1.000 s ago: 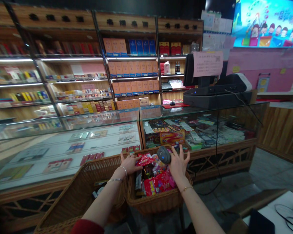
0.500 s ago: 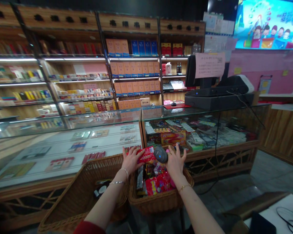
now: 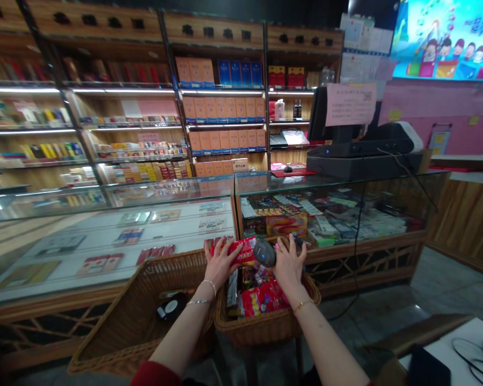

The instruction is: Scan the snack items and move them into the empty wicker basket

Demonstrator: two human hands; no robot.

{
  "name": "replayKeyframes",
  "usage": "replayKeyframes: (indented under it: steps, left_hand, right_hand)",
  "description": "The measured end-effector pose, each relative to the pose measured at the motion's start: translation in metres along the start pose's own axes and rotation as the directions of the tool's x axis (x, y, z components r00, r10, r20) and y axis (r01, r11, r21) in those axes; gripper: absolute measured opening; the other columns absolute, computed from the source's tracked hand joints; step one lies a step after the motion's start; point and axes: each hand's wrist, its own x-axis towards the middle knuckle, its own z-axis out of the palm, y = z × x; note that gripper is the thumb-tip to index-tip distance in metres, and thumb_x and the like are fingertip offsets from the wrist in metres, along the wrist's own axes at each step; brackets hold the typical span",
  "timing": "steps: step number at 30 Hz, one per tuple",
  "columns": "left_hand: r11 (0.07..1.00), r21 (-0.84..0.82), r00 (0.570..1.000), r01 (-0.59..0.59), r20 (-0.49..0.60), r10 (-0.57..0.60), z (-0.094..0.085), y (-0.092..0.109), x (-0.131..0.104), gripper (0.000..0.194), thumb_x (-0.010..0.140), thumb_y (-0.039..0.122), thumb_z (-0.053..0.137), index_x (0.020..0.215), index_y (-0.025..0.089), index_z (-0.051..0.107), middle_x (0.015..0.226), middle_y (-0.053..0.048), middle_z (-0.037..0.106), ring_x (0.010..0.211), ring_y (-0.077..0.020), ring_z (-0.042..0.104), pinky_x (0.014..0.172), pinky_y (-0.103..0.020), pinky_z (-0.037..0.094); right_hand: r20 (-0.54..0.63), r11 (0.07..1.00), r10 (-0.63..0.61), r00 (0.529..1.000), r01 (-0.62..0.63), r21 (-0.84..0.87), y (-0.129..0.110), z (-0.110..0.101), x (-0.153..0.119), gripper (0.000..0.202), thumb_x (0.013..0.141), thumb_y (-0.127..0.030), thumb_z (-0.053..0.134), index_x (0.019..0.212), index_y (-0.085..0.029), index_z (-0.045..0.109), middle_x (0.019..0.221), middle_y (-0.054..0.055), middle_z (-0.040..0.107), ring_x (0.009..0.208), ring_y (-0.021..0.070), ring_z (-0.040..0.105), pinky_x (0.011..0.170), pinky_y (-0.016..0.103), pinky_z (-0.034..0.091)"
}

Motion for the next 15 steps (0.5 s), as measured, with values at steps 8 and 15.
replayKeyframes:
  steps: [8,15]
  left_hand:
    - [1.000,-0.006,0.999,-0.024,-0.047,0.023,0.003,0.001,-0.001,0.065,0.088,0.048,0.061,0.148,0.049,0.037,0.159,-0.002,0.040,0.151,-0.0370,0.022,0.116,-0.073,-0.010]
    - [0.998,0.021,0.982,-0.062,-0.178,0.065,0.017,-0.003,-0.002,0.065,0.084,0.051,0.066,0.145,0.044,0.044,0.156,-0.005,0.045,0.147,-0.0378,0.030,0.115,-0.077,-0.003]
  right_hand:
    - [-0.002,0.999,-0.034,0.999,0.034,-0.010,-0.002,-0.003,0.000,0.040,0.085,-0.032,0.057,0.123,-0.023,0.067,0.148,0.006,0.052,0.150,0.0331,0.020,0.117,0.063,0.001]
    - [0.003,0.999,-0.018,1.000,0.018,-0.029,0.001,0.000,0.000,0.040,0.086,-0.028,0.055,0.124,-0.024,0.067,0.149,0.005,0.052,0.151,0.0325,0.018,0.117,0.064,0.001]
